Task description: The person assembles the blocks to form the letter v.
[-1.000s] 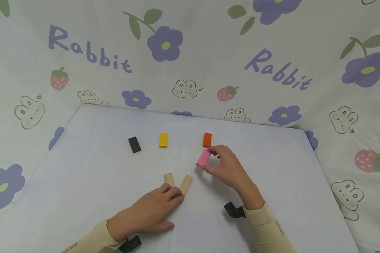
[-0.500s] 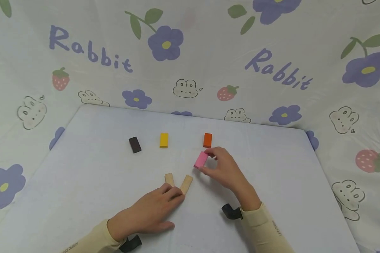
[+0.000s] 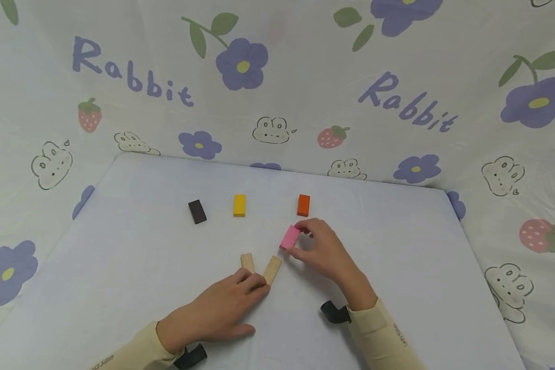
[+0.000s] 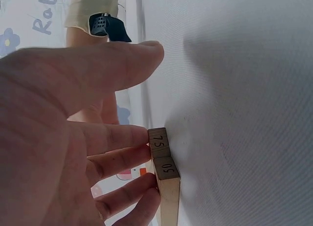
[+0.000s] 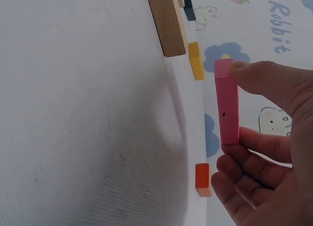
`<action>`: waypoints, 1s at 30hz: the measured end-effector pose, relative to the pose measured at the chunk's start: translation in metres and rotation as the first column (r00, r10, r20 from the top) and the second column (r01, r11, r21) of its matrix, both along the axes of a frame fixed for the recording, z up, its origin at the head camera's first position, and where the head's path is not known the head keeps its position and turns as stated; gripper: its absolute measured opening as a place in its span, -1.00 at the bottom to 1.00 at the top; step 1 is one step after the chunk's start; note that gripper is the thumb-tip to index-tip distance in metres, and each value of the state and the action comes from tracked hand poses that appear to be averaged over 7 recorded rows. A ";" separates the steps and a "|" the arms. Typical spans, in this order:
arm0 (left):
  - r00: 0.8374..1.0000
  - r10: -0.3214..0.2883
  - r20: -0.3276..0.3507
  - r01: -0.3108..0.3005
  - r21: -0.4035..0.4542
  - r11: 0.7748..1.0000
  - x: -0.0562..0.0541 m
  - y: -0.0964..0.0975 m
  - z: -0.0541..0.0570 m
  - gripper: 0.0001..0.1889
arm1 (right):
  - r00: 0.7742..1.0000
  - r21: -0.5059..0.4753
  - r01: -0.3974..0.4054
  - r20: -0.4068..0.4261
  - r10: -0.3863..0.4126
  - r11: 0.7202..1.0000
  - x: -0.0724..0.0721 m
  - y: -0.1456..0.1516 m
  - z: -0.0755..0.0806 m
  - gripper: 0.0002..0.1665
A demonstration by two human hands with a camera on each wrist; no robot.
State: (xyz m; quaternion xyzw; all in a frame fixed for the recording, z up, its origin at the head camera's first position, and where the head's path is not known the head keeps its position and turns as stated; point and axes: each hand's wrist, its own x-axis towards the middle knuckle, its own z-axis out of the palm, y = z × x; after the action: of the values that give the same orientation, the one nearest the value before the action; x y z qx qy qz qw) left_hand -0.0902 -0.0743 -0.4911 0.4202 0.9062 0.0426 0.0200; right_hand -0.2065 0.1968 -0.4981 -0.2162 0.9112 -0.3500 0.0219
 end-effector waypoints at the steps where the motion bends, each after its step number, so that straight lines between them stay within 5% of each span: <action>1: 1.000 0.000 -0.002 0.000 0.000 1.000 0.000 0.000 0.000 -0.24 | 1.000 0.003 -0.002 -0.001 0.002 1.000 0.000 0.000 -0.001 -0.35; 30: 1.000 0.007 0.023 -0.007 -0.028 1.000 0.000 0.000 0.001 -0.21 | 1.000 0.067 -0.027 -0.005 0.028 0.997 0.005 -0.012 -0.010 -0.35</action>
State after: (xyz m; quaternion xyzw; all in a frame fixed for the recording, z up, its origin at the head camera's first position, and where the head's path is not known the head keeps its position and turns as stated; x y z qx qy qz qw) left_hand -0.0901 -0.0744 -0.4899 0.4161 0.9079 0.0349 0.0359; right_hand -0.2019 0.1844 -0.5081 -0.2290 0.9194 -0.3184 0.0313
